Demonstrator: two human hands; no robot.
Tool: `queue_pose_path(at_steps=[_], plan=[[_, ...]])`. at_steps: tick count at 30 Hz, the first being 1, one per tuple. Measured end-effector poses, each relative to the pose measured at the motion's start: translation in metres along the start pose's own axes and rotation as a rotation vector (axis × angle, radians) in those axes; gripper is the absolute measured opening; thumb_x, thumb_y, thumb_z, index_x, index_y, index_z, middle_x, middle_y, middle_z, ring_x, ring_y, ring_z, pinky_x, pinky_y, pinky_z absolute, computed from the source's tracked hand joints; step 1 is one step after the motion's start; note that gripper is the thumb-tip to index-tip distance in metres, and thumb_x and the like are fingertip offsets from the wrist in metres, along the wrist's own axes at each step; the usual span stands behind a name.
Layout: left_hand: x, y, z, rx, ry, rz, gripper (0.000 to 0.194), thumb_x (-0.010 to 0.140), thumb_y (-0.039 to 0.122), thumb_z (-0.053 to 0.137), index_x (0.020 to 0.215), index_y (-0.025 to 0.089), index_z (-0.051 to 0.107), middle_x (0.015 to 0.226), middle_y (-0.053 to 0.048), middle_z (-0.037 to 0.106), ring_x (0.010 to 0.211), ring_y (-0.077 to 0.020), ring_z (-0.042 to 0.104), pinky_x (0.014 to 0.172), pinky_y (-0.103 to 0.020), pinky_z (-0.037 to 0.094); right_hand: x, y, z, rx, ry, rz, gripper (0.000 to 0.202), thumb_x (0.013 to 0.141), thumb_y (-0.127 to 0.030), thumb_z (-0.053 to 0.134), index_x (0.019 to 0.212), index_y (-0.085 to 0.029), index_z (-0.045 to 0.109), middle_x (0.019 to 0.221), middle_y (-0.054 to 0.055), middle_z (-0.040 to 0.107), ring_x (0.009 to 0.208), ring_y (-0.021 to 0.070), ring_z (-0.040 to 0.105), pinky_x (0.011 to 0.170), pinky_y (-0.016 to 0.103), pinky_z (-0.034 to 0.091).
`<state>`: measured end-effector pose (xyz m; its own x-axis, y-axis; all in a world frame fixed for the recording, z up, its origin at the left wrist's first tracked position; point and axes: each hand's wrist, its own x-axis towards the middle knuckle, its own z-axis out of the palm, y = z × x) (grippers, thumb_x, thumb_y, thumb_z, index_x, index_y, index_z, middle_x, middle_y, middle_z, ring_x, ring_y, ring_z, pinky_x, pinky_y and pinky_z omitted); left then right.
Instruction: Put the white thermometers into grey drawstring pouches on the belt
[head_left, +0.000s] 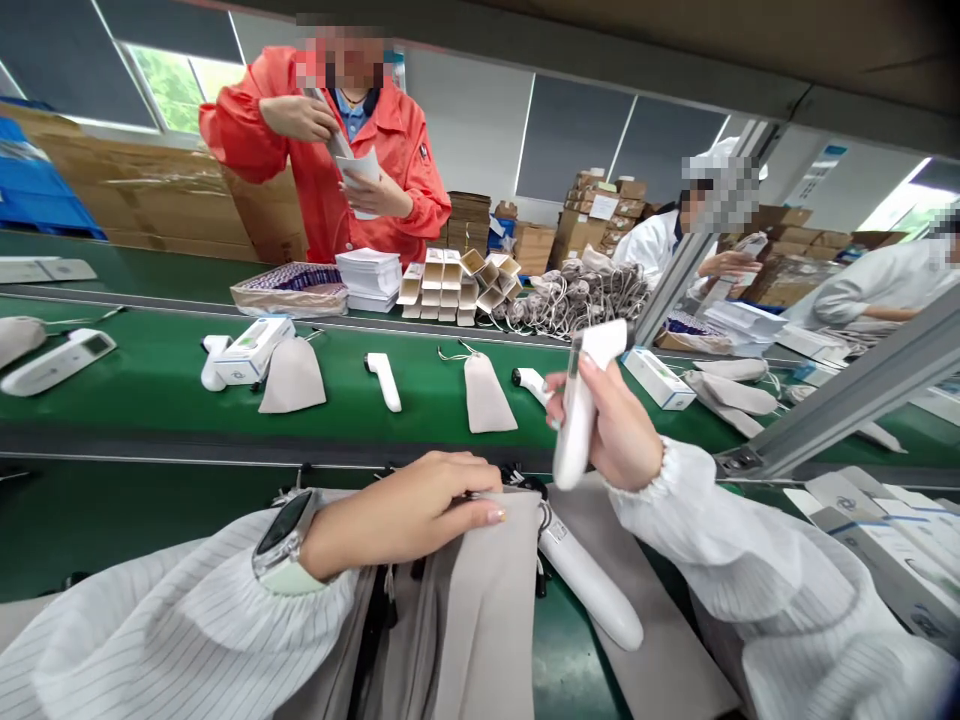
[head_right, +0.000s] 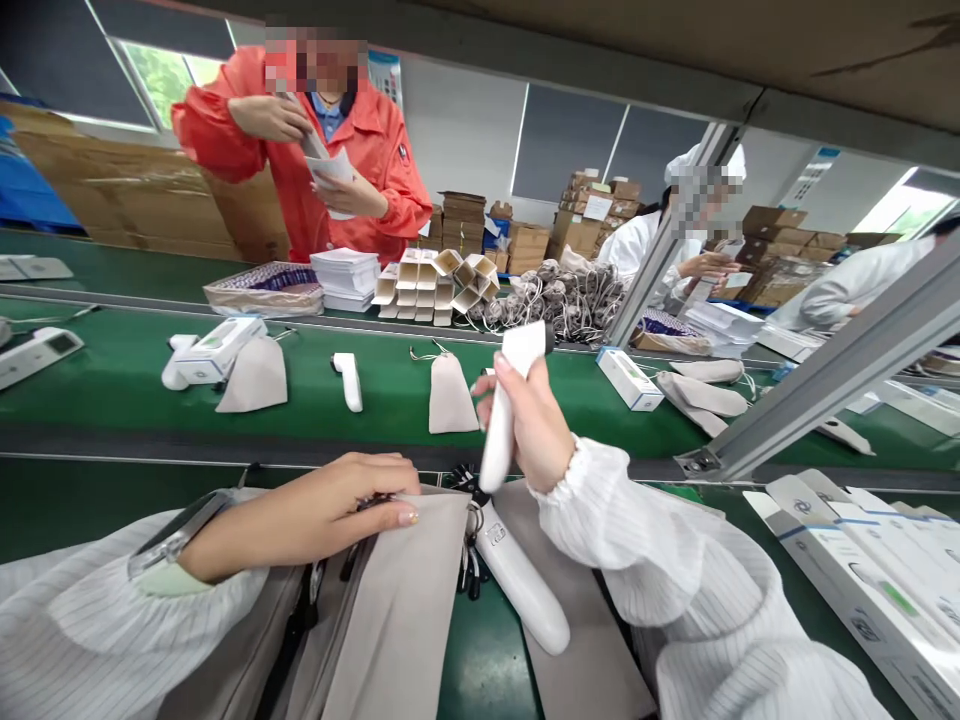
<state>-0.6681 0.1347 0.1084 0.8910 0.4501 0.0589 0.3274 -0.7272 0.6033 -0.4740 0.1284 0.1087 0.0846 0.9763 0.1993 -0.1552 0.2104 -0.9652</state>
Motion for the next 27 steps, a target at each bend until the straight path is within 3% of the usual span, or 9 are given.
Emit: queue_pose_path(at_steps=[7,10,13,16,19,21,23,25,27], plan=[[-0.002,0.002,0.003,-0.096,0.338,-0.07,0.017,0.085,0.028,0.04,0.075,0.017,0.048,0.076,0.002,0.044,0.068,-0.0099,0.043,0.062,-0.02,0.034,0.013,-0.003,0.028,0.164,-0.11,0.003,0.038,0.073,-0.04,0.056,0.098,-0.033,0.028,0.081,-0.006,0.046,0.063,0.0085,0.053,0.058,0.026,0.047],[-0.001,0.001,0.002,-0.065,0.538,-0.082,0.016,0.086,0.026,0.037,0.077,0.018,0.047,0.081,0.0,0.043,0.078,-0.0113,0.044,0.072,-0.022,0.036,0.003,0.009,0.03,-0.044,-0.275,0.064,0.029,0.076,-0.052,0.045,0.087,-0.025,0.04,0.078,-0.003,0.048,0.061,0.0079,0.05,0.054,0.022,0.044],[-0.001,0.001,0.002,0.018,0.649,-0.122,0.017,0.086,0.026,0.037,0.077,0.018,0.049,0.085,-0.001,0.04,0.085,-0.0121,0.043,0.075,-0.022,0.036,-0.014,0.017,0.031,-0.339,-0.495,0.191,0.05,0.08,-0.059,0.025,0.063,-0.017,0.046,0.061,0.0,0.047,0.048,0.0071,0.043,0.042,0.02,0.034],[-0.004,0.001,-0.003,0.07,0.604,-0.172,0.017,0.086,0.03,0.037,0.084,0.02,0.05,0.086,0.0,0.043,0.08,-0.0115,0.046,0.07,-0.023,0.038,-0.022,0.018,0.023,-0.521,-0.459,0.063,0.051,0.082,-0.056,0.024,0.064,-0.016,0.051,0.051,-0.002,0.04,0.043,0.0064,0.034,0.041,0.02,0.026],[-0.009,0.006,-0.011,0.047,0.475,-0.289,0.023,0.082,0.037,0.043,0.1,0.023,0.045,0.075,0.004,0.05,0.058,-0.0092,0.046,0.054,-0.021,0.036,-0.012,0.016,-0.001,-0.575,-0.291,-0.095,0.036,0.079,-0.051,0.041,0.092,-0.019,0.052,0.05,-0.006,0.037,0.043,0.0065,0.033,0.044,0.02,0.027],[-0.012,0.011,-0.014,0.008,0.373,-0.321,0.018,0.08,0.035,0.046,0.091,0.022,0.051,0.067,0.005,0.052,0.052,-0.0082,0.043,0.048,-0.019,0.032,-0.001,0.018,-0.018,-0.504,-0.287,-0.081,0.043,0.076,-0.051,0.045,0.106,-0.02,0.047,0.057,-0.004,0.044,0.048,0.0077,0.04,0.048,0.021,0.033],[-0.014,0.016,-0.015,-0.052,0.322,-0.3,0.015,0.08,0.031,0.045,0.076,0.02,0.055,0.063,0.005,0.052,0.052,-0.0078,0.042,0.048,-0.019,0.031,0.003,0.024,-0.022,-0.351,-0.437,-0.038,0.056,0.076,-0.056,0.04,0.119,-0.021,0.038,0.083,0.003,0.055,0.073,0.0115,0.052,0.062,0.024,0.04],[-0.015,0.021,-0.014,-0.148,0.33,-0.269,0.017,0.081,0.03,0.045,0.071,0.019,0.055,0.062,0.004,0.052,0.052,-0.0077,0.042,0.048,-0.018,0.031,-0.002,0.035,-0.01,-0.244,-0.658,0.01,0.069,0.072,-0.057,0.046,0.128,-0.022,0.026,0.11,0.008,0.049,0.099,0.0156,0.048,0.079,0.03,0.039],[-0.016,0.024,-0.014,-0.241,0.375,-0.241,0.017,0.08,0.031,0.046,0.072,0.018,0.054,0.063,0.004,0.052,0.053,-0.0074,0.042,0.046,-0.017,0.032,-0.012,0.046,0.012,-0.21,-0.819,0.06,0.077,0.064,-0.05,0.06,0.128,-0.023,0.027,0.111,0.007,0.049,0.097,0.0156,0.049,0.079,0.029,0.04]])
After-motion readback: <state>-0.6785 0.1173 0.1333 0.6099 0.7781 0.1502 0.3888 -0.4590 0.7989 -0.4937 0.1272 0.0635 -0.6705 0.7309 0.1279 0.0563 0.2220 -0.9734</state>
